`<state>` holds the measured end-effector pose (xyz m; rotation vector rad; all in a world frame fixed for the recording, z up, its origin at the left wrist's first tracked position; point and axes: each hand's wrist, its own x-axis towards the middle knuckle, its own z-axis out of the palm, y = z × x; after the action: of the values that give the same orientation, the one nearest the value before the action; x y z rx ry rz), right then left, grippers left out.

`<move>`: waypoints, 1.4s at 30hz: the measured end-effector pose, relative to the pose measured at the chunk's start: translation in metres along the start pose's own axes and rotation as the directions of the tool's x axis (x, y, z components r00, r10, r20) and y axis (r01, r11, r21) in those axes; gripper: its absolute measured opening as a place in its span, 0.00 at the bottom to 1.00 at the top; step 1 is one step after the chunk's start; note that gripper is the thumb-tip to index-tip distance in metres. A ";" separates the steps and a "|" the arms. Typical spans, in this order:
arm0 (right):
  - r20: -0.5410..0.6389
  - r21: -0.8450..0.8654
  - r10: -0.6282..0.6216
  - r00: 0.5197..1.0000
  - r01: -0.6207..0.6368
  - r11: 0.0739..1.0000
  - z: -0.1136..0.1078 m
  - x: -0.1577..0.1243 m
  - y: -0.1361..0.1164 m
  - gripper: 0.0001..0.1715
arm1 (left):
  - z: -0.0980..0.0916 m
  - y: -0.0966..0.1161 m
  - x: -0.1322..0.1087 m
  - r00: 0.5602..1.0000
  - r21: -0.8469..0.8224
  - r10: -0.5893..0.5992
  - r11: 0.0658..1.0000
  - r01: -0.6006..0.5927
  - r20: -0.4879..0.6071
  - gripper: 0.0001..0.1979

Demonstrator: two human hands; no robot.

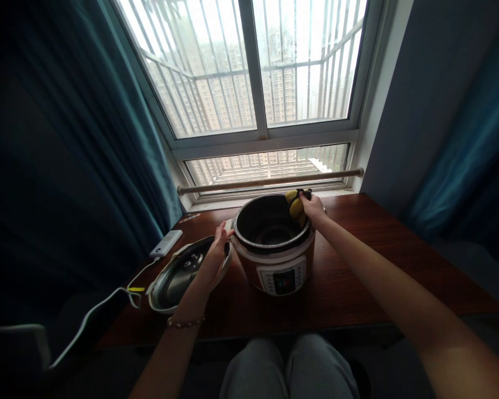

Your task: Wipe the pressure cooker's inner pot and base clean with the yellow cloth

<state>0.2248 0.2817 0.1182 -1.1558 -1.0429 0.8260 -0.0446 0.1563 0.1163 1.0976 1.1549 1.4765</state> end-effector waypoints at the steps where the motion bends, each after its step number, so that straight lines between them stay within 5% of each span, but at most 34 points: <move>1: -0.018 0.018 -0.011 1.000 0.011 1.000 -0.001 0.001 -0.005 0.17 | 0.000 0.003 -0.001 0.999 0.094 0.044 0.995 -0.042 -0.015 0.21; 3: -0.082 0.092 -0.034 0.996 0.041 0.995 -0.006 0.002 -0.019 0.17 | 0.000 0.009 -0.008 0.992 0.231 0.121 0.966 -0.112 -0.025 0.17; 7: -0.261 0.275 -0.075 0.962 0.148 0.950 -0.037 -0.011 -0.064 0.18 | -0.005 0.007 -0.046 0.988 0.148 0.150 0.978 -0.146 -0.018 0.15; 9: -0.367 0.242 -0.140 0.920 0.239 0.940 -0.063 -0.031 -0.081 0.18 | -0.013 -0.011 -0.074 0.994 0.038 0.100 0.994 -0.099 -0.040 0.15; 11: -0.470 0.046 -0.305 0.828 0.368 0.929 -0.092 -0.058 -0.081 0.18 | -0.026 -0.038 -0.101 0.994 -0.091 -0.075 0.994 0.068 -0.079 0.14; 13: -0.459 -0.279 -0.484 0.745 0.396 0.875 -0.120 -0.086 -0.059 0.18 | -0.043 -0.067 -0.124 0.942 -0.201 -0.327 0.931 0.306 -0.077 0.12; 15: -0.282 -0.573 -0.514 0.810 0.287 0.767 -0.144 -0.112 -0.015 0.17 | -0.062 -0.089 -0.139 0.886 -0.285 -0.461 0.858 0.427 -0.060 0.10; 18: 0.145 -0.727 -0.373 0.916 0.355 0.588 -0.171 -0.143 0.070 0.25 | -0.090 -0.103 -0.147 0.863 -0.422 -0.503 0.794 0.437 -0.054 0.09; 21: 0.266 -0.827 -0.155 0.951 0.308 0.471 -0.184 -0.166 0.139 0.26 | -0.113 -0.100 -0.144 0.853 -0.530 -0.518 0.742 0.410 -0.064 0.10; 23: 0.234 -0.876 -0.108 0.966 0.258 0.407 -0.183 -0.177 0.158 0.27 | -0.125 -0.098 -0.141 0.847 -0.569 -0.525 0.723 0.391 -0.085 0.11; 26: 0.106 -0.884 -0.213 0.971 0.190 0.427 -0.160 -0.196 0.138 0.28 | -0.138 -0.100 -0.138 0.849 -0.613 -0.510 0.717 0.332 -0.137 0.13; 28: 0.072 -0.790 -0.227 0.971 0.194 0.582 -0.127 -0.215 0.107 0.28 | -0.146 -0.106 -0.136 0.853 -0.631 -0.479 0.732 0.257 -0.209 0.14; 30: 0.092 -0.574 -0.058 0.994 0.101 0.813 -0.082 -0.239 0.076 0.24 | -0.153 -0.112 -0.132 0.850 -0.635 -0.449 0.749 0.190 -0.276 0.14; 32: 0.267 -0.254 0.203 0.942 -0.134 0.958 -0.029 -0.263 0.056 0.21 | -0.160 -0.117 -0.128 0.842 -0.650 -0.454 0.740 0.174 -0.292 0.13; 33: 0.346 -0.105 0.320 0.882 -0.303 0.947 -0.001 -0.272 0.052 0.21 | -0.164 -0.119 -0.125 0.833 -0.664 -0.468 0.727 0.173 -0.294 0.12; 36: 0.478 0.071 0.606 0.636 -0.715 0.696 0.078 -0.285 0.056 0.26 | -0.172 -0.122 -0.121 0.799 -0.713 -0.526 0.676 0.186 -0.290 0.14; 42: 0.547 0.041 0.650 0.527 -0.793 0.608 0.180 -0.274 0.078 0.24 | -0.180 -0.131 -0.126 0.786 -0.699 -0.516 0.698 0.155 -0.341 0.17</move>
<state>-0.0332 0.1034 -0.0037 -1.1516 -0.7413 1.9855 -0.1813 0.0224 -0.0535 -0.0307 0.9944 1.7046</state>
